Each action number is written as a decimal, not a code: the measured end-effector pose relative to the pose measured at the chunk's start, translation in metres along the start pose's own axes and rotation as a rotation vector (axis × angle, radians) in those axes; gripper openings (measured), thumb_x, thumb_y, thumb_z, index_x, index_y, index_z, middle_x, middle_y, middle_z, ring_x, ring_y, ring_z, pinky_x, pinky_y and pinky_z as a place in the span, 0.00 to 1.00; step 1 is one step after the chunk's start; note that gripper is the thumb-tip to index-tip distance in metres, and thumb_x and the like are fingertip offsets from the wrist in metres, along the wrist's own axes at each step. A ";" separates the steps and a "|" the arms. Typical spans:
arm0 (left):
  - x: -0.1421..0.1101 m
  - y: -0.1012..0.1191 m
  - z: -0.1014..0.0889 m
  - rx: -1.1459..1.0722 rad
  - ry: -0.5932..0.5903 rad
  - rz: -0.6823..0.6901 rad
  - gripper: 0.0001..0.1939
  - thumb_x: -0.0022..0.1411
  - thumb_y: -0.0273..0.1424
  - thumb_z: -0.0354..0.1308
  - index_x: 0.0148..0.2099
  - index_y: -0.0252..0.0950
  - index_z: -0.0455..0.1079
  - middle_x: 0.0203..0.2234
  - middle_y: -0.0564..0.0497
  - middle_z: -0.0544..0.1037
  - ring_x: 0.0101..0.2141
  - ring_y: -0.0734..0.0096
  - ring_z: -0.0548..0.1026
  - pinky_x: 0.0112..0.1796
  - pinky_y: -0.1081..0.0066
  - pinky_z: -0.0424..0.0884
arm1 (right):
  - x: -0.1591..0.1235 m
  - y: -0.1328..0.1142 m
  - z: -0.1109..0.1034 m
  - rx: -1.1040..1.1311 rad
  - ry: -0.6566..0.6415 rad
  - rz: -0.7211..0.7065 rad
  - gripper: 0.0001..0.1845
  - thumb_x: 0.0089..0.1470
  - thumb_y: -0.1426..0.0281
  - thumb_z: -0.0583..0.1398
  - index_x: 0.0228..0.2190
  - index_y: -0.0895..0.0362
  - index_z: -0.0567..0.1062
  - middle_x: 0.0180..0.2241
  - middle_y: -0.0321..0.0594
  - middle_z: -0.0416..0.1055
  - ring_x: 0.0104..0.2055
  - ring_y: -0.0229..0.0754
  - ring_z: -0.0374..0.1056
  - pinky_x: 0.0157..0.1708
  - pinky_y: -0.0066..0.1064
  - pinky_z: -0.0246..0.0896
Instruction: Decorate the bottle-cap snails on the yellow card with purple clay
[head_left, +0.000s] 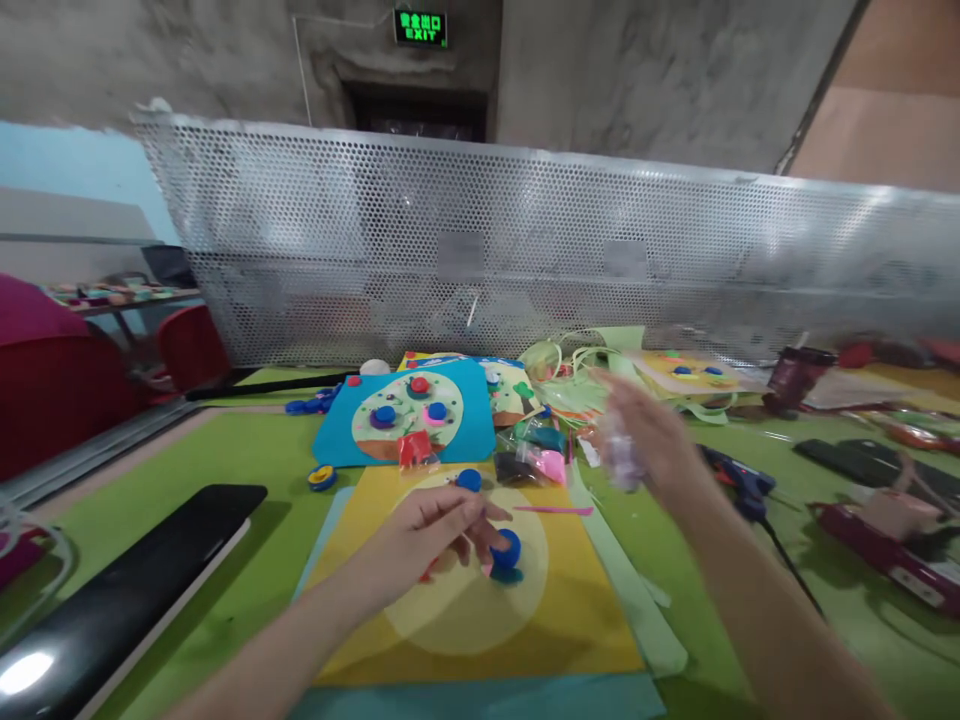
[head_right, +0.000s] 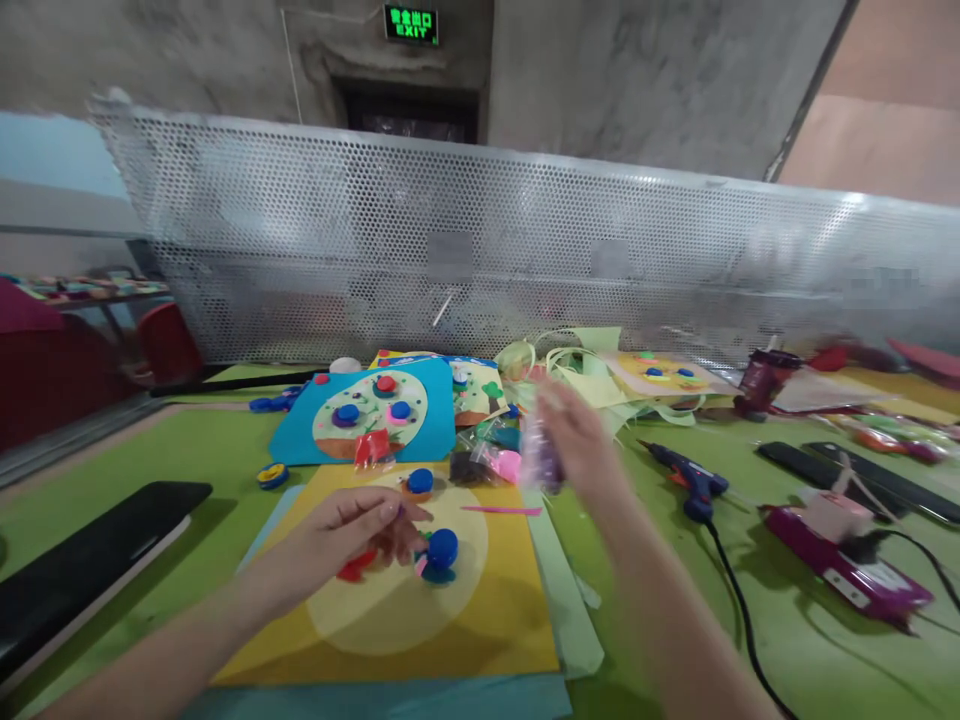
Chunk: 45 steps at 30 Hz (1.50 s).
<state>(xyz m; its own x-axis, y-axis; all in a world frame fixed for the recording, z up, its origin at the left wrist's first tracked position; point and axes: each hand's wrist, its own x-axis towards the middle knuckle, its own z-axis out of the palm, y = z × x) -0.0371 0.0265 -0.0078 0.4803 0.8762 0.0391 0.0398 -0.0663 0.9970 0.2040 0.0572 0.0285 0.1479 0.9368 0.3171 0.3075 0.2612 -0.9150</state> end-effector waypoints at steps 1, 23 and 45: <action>0.000 0.001 -0.003 0.033 0.058 0.022 0.16 0.57 0.44 0.57 0.35 0.35 0.75 0.27 0.49 0.79 0.27 0.72 0.74 0.28 0.75 0.67 | 0.000 0.002 0.010 -0.010 -0.081 0.009 0.14 0.59 0.61 0.56 0.38 0.61 0.71 0.27 0.35 0.69 0.23 0.33 0.65 0.23 0.26 0.64; -0.007 0.000 0.022 0.515 0.190 0.119 0.04 0.55 0.28 0.57 0.31 0.38 0.74 0.27 0.52 0.77 0.27 0.71 0.71 0.25 0.76 0.63 | -0.046 0.022 0.063 -0.298 -0.280 -0.021 0.15 0.58 0.66 0.48 0.25 0.57 0.69 0.17 0.34 0.59 0.20 0.38 0.56 0.21 0.28 0.45; -0.009 0.010 0.007 0.333 0.166 -0.030 0.08 0.52 0.33 0.56 0.31 0.38 0.76 0.29 0.51 0.70 0.22 0.75 0.67 0.19 0.78 0.63 | -0.047 0.021 0.046 0.248 -0.723 0.168 0.23 0.43 0.71 0.63 0.43 0.56 0.66 0.37 0.40 0.69 0.38 0.40 0.66 0.36 0.30 0.62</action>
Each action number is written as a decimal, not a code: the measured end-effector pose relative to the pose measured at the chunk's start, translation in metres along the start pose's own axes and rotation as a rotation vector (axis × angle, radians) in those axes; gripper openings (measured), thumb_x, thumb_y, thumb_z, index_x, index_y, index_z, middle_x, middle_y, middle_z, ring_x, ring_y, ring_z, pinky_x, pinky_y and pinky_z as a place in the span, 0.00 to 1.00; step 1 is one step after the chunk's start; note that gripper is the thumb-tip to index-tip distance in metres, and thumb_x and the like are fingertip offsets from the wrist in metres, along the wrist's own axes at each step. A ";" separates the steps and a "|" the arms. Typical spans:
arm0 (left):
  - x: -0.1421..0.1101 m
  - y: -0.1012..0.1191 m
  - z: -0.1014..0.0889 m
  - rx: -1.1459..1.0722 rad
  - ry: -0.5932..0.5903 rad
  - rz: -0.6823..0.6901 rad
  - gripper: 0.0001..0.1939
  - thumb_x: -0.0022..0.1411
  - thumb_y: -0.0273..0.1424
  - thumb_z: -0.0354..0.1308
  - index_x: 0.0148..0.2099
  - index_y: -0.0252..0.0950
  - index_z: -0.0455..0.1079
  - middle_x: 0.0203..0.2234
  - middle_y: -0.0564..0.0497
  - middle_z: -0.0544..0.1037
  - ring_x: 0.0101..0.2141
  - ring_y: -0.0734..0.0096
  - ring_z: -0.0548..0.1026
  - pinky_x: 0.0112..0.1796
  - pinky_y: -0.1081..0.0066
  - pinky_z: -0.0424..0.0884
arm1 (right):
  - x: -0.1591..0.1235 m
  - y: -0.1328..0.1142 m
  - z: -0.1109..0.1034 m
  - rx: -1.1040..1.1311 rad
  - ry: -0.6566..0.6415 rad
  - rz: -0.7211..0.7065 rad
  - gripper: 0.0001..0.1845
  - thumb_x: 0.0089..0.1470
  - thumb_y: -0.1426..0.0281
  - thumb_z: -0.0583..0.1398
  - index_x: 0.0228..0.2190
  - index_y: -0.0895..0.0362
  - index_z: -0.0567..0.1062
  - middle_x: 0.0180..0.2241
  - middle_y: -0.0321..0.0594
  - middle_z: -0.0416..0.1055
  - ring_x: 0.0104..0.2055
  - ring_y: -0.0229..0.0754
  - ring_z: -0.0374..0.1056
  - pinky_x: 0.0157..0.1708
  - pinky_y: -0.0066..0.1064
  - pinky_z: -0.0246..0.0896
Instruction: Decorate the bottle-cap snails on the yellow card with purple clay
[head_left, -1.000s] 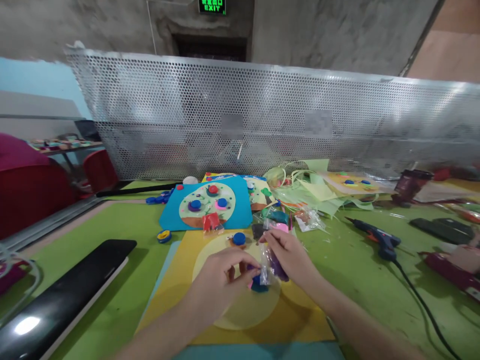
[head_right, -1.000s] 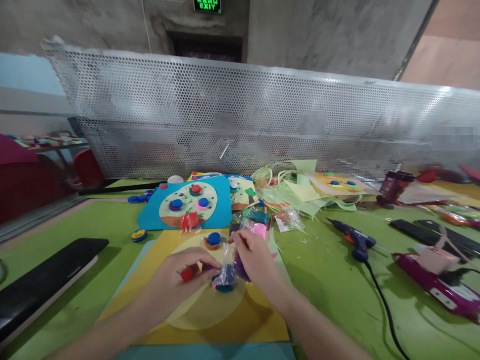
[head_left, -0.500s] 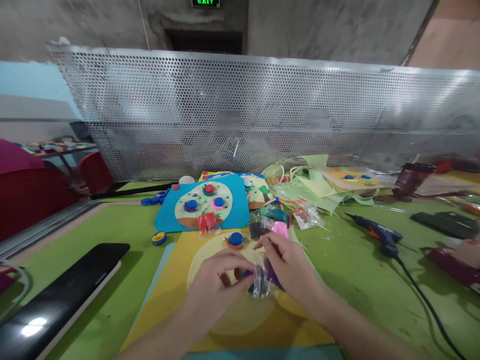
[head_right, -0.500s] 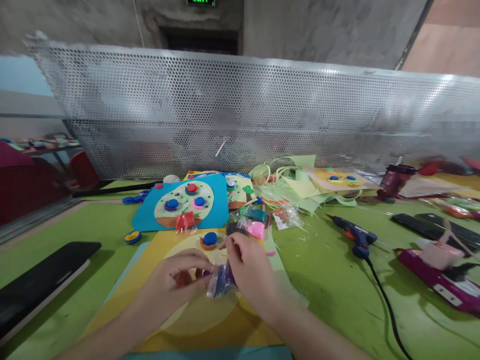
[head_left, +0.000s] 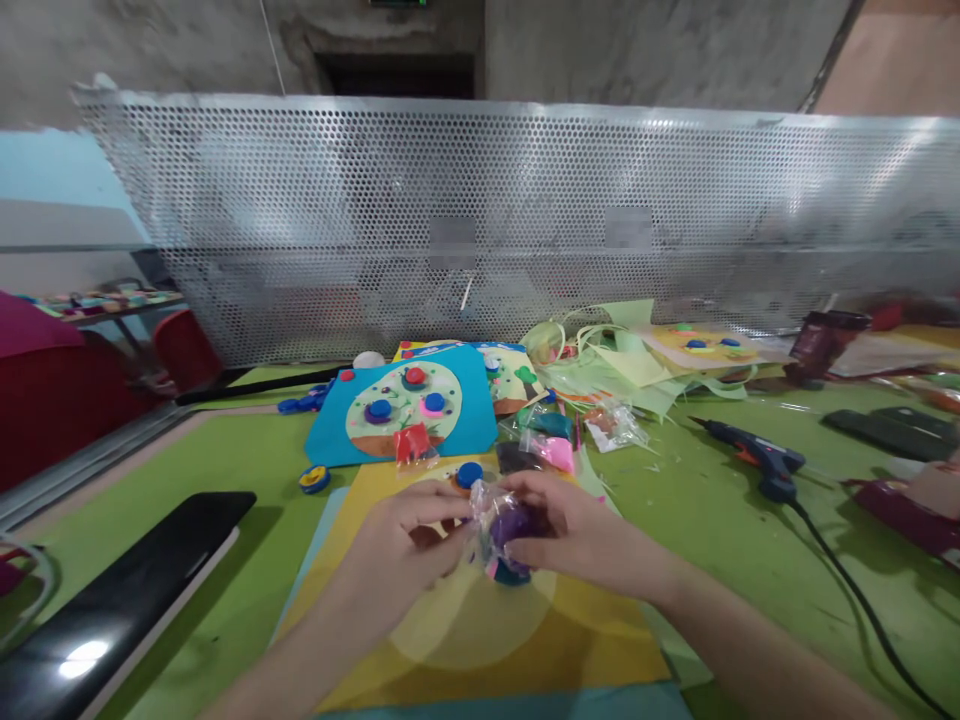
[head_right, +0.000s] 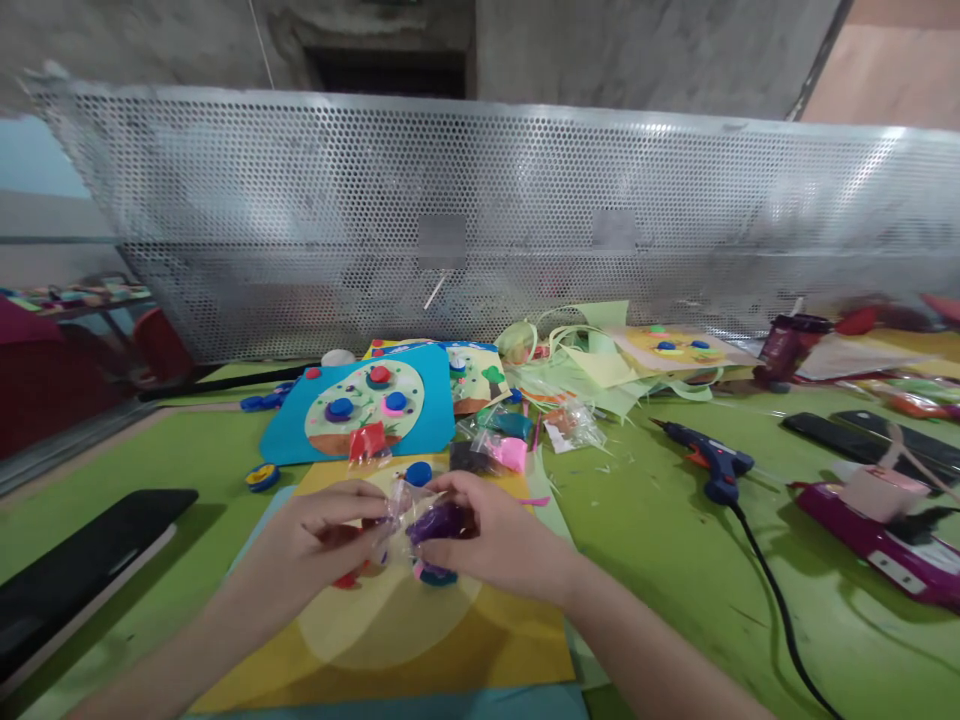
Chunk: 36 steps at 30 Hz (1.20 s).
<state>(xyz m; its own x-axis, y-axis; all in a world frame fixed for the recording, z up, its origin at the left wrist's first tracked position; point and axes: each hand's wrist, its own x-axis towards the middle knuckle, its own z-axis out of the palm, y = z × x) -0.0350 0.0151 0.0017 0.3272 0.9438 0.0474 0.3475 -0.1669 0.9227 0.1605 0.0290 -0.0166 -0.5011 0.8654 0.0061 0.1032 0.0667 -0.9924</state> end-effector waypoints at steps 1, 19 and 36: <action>0.000 0.000 -0.003 -0.012 -0.012 -0.005 0.08 0.52 0.33 0.56 0.32 0.38 0.76 0.29 0.51 0.69 0.22 0.75 0.67 0.20 0.78 0.63 | 0.001 0.002 -0.002 0.015 -0.008 -0.008 0.24 0.42 0.72 0.63 0.43 0.57 0.66 0.36 0.39 0.69 0.36 0.39 0.66 0.35 0.30 0.62; -0.003 -0.003 0.011 0.241 0.044 0.171 0.08 0.55 0.28 0.53 0.27 0.38 0.72 0.29 0.51 0.72 0.30 0.69 0.71 0.24 0.77 0.64 | 0.002 0.004 0.004 0.188 0.063 0.061 0.22 0.36 0.75 0.64 0.38 0.56 0.68 0.27 0.31 0.66 0.27 0.34 0.62 0.28 0.25 0.57; 0.005 -0.004 -0.014 -0.033 0.373 0.141 0.08 0.57 0.36 0.57 0.33 0.39 0.74 0.34 0.50 0.74 0.28 0.70 0.71 0.23 0.76 0.68 | 0.004 0.004 0.006 0.244 0.169 0.076 0.23 0.38 0.70 0.65 0.39 0.58 0.67 0.29 0.34 0.69 0.27 0.34 0.64 0.26 0.25 0.60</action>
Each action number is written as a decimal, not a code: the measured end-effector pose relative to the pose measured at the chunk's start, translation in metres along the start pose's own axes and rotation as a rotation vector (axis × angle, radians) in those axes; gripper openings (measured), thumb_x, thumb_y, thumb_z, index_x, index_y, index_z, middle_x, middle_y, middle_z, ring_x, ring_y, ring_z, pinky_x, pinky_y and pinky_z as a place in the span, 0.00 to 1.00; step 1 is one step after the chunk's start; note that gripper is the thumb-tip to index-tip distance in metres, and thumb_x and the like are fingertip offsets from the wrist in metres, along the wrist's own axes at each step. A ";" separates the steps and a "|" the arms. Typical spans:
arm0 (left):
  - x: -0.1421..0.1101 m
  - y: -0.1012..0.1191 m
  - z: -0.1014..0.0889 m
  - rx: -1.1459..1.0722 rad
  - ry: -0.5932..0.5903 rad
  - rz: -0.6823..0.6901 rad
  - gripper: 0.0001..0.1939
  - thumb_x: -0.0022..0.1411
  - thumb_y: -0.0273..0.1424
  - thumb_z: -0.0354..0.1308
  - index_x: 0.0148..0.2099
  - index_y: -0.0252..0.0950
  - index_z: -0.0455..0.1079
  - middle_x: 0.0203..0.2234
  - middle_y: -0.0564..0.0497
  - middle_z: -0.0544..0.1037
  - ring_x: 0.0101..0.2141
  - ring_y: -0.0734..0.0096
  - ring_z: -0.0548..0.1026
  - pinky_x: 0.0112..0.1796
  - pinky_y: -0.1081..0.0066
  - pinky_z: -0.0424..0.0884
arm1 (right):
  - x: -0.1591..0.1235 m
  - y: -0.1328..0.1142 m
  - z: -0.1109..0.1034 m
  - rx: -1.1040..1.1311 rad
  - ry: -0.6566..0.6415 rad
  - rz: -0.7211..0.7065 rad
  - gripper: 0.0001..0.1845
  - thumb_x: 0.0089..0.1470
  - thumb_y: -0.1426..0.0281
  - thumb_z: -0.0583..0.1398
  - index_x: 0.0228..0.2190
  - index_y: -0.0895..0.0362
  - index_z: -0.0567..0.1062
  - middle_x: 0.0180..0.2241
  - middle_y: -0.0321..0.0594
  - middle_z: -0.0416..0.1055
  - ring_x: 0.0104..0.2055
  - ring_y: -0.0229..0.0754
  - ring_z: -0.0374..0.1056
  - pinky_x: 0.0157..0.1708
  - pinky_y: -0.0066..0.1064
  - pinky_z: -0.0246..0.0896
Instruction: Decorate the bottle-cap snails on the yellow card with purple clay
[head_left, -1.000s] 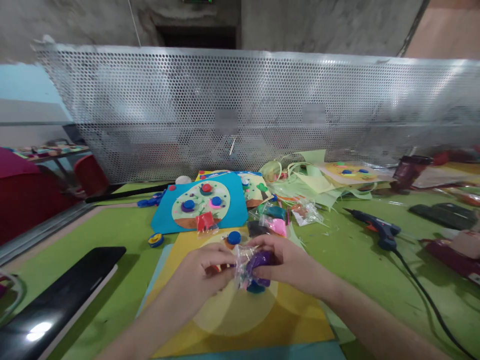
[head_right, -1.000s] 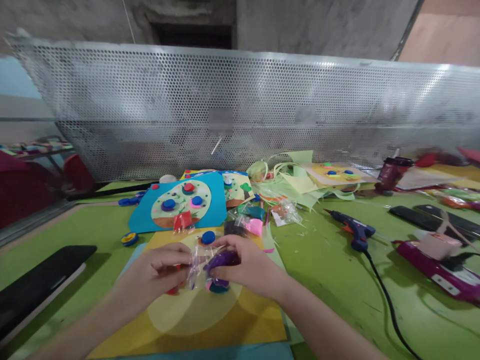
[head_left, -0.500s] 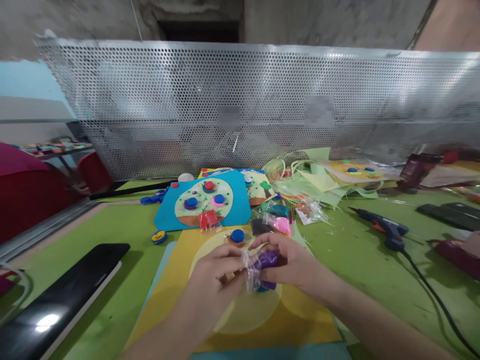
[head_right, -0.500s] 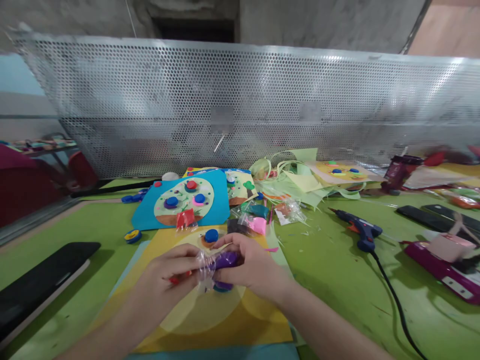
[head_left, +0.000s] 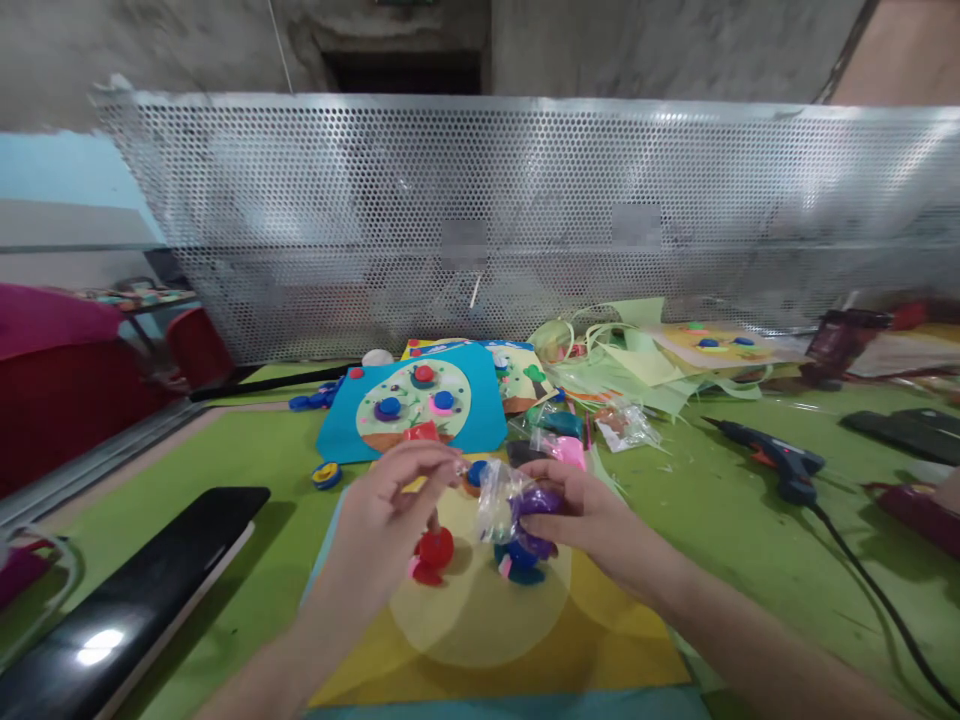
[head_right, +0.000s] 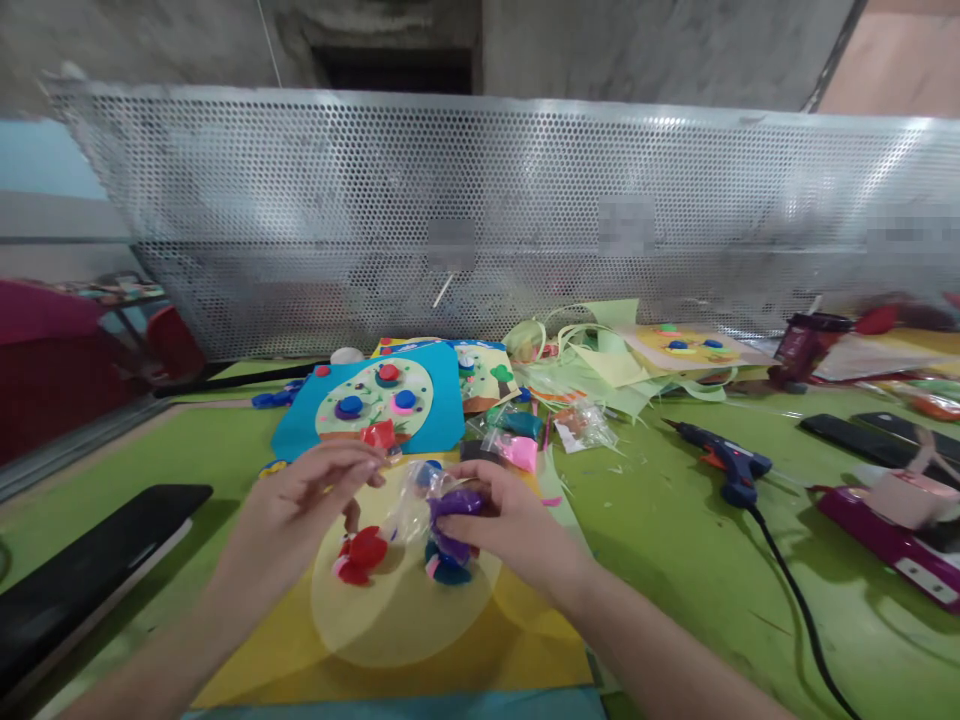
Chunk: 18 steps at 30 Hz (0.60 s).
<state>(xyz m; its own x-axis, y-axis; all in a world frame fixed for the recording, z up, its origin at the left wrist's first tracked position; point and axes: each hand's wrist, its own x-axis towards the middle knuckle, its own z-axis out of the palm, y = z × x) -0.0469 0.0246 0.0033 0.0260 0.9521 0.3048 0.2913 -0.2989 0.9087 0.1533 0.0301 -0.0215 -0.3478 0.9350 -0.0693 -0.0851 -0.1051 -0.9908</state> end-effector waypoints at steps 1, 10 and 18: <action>0.004 -0.001 -0.003 -0.046 0.020 -0.030 0.10 0.57 0.38 0.57 0.35 0.39 0.74 0.31 0.50 0.75 0.27 0.70 0.71 0.22 0.76 0.68 | 0.001 0.001 -0.001 -0.006 0.018 -0.001 0.23 0.39 0.70 0.65 0.40 0.58 0.67 0.29 0.34 0.69 0.26 0.34 0.63 0.24 0.25 0.60; 0.000 -0.001 0.004 -0.062 -0.141 -0.150 0.19 0.60 0.39 0.53 0.51 0.40 0.70 0.31 0.51 0.78 0.25 0.72 0.73 0.26 0.74 0.72 | 0.003 0.001 -0.002 -0.009 0.041 -0.025 0.22 0.39 0.68 0.66 0.39 0.58 0.68 0.29 0.35 0.69 0.25 0.34 0.63 0.22 0.25 0.61; -0.005 0.003 0.000 0.105 -0.147 0.064 0.07 0.59 0.35 0.55 0.36 0.45 0.75 0.34 0.55 0.79 0.34 0.69 0.75 0.35 0.73 0.71 | 0.001 -0.001 -0.005 -0.048 -0.005 -0.050 0.21 0.41 0.69 0.64 0.39 0.59 0.66 0.29 0.34 0.68 0.25 0.33 0.63 0.22 0.24 0.61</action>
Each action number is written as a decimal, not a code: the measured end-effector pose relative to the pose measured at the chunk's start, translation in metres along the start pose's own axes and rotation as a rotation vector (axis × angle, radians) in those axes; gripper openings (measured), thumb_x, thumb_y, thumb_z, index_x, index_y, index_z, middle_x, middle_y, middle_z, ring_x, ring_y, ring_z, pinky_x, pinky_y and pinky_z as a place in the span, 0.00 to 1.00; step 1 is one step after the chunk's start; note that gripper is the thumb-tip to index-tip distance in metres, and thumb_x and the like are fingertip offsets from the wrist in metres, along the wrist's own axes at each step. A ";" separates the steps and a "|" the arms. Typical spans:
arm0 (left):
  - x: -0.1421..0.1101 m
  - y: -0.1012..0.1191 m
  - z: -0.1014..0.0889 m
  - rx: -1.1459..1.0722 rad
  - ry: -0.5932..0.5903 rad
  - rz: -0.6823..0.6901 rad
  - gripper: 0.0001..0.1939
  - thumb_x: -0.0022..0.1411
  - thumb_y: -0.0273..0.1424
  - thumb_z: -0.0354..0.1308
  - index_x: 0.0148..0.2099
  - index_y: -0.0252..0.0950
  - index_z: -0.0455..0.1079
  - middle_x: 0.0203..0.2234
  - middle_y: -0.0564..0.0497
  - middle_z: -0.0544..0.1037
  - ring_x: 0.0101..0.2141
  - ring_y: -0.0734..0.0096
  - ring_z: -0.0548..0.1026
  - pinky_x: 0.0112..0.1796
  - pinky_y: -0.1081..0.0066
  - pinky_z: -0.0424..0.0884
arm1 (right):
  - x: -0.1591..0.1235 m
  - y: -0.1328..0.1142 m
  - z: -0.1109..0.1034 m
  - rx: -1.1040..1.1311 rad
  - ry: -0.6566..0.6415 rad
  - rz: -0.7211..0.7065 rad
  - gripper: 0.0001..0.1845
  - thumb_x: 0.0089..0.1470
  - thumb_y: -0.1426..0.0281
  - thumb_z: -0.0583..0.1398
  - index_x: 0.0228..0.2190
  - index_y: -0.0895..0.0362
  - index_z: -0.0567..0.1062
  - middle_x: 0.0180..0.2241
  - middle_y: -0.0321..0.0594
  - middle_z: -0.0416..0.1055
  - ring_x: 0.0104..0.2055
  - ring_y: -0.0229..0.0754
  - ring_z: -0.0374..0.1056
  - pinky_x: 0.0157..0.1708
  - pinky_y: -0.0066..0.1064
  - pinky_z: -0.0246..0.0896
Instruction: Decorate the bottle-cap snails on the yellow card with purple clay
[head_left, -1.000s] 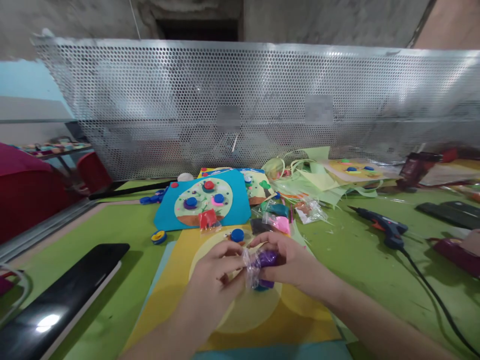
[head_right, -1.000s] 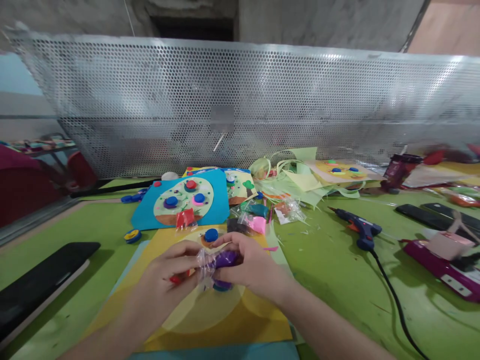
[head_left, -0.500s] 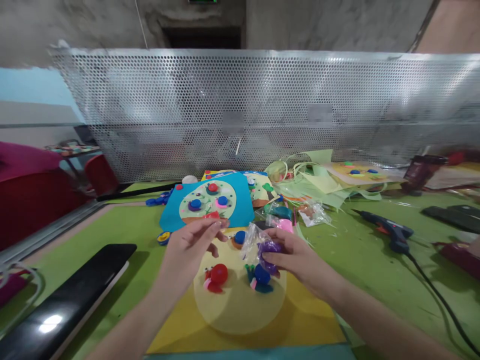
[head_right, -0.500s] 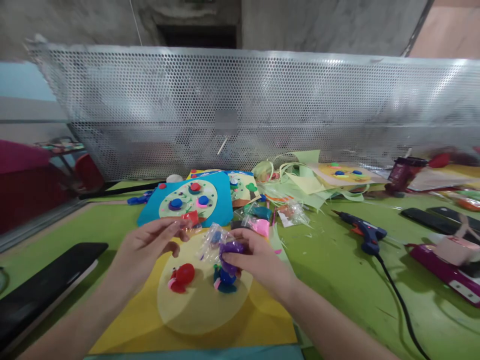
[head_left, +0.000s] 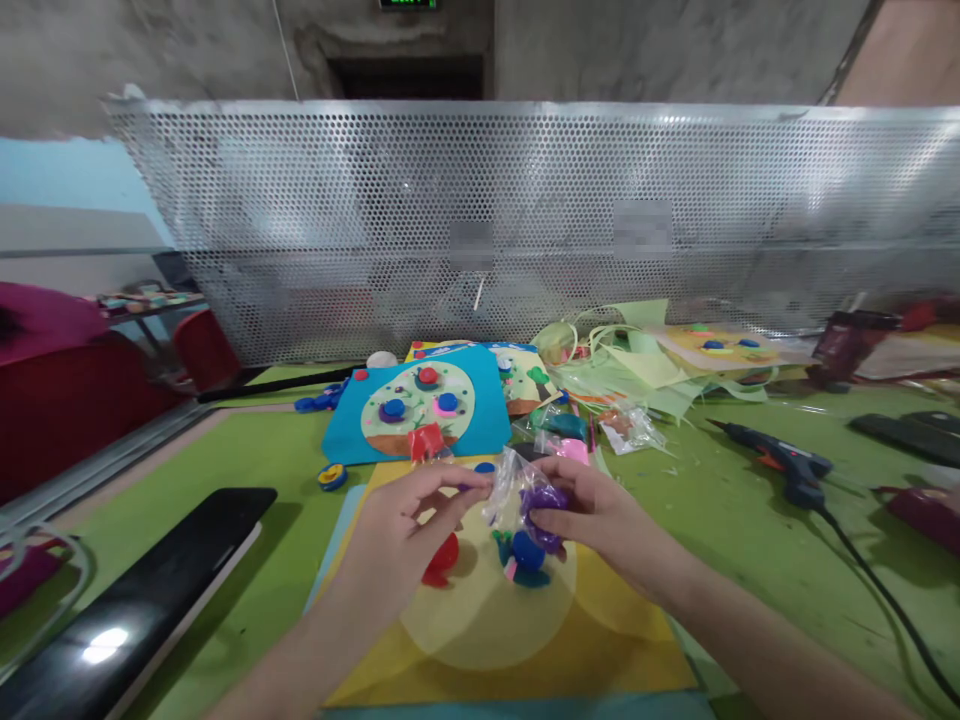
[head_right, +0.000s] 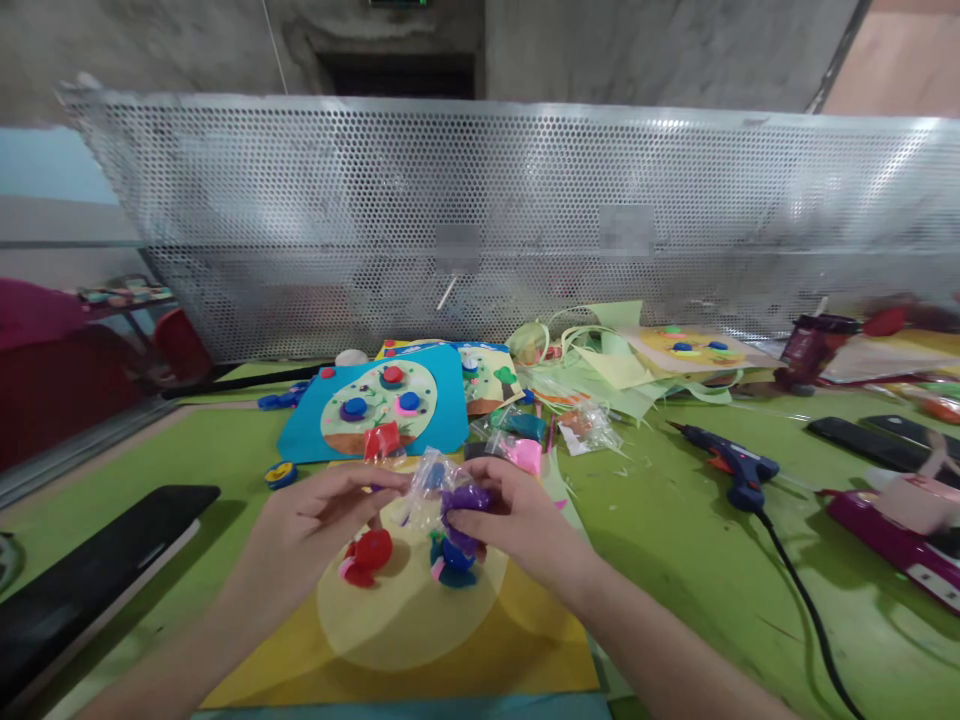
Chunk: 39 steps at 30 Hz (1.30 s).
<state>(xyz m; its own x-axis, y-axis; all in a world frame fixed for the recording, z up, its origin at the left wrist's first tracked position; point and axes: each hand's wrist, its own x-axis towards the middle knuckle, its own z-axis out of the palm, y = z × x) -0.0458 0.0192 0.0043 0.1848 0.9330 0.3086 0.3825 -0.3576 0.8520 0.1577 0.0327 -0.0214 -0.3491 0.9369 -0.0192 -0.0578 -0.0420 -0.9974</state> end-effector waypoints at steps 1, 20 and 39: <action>-0.001 0.000 0.000 0.010 0.000 0.032 0.06 0.58 0.34 0.57 0.34 0.46 0.75 0.34 0.56 0.79 0.36 0.69 0.75 0.37 0.73 0.71 | -0.001 0.000 0.000 -0.013 -0.023 -0.001 0.20 0.41 0.70 0.64 0.39 0.59 0.66 0.28 0.34 0.68 0.25 0.33 0.63 0.22 0.24 0.61; -0.007 0.001 0.009 0.165 -0.241 0.097 0.11 0.56 0.28 0.54 0.34 0.45 0.78 0.31 0.55 0.80 0.33 0.68 0.77 0.35 0.75 0.72 | -0.011 -0.005 0.008 -0.233 -0.080 -0.018 0.23 0.43 0.77 0.61 0.43 0.55 0.66 0.27 0.32 0.70 0.28 0.35 0.65 0.29 0.26 0.60; -0.003 0.009 -0.004 -0.174 0.241 -0.091 0.10 0.59 0.39 0.57 0.37 0.39 0.73 0.39 0.50 0.79 0.34 0.62 0.79 0.26 0.73 0.77 | -0.004 -0.004 0.002 -0.037 0.055 -0.085 0.25 0.43 0.70 0.64 0.44 0.55 0.66 0.35 0.38 0.71 0.34 0.38 0.68 0.31 0.28 0.64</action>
<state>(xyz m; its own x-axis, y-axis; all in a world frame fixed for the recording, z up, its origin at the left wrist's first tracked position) -0.0461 0.0133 0.0130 -0.0714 0.9508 0.3015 0.2228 -0.2795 0.9340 0.1578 0.0288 -0.0168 -0.2925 0.9542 0.0630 -0.0503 0.0504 -0.9975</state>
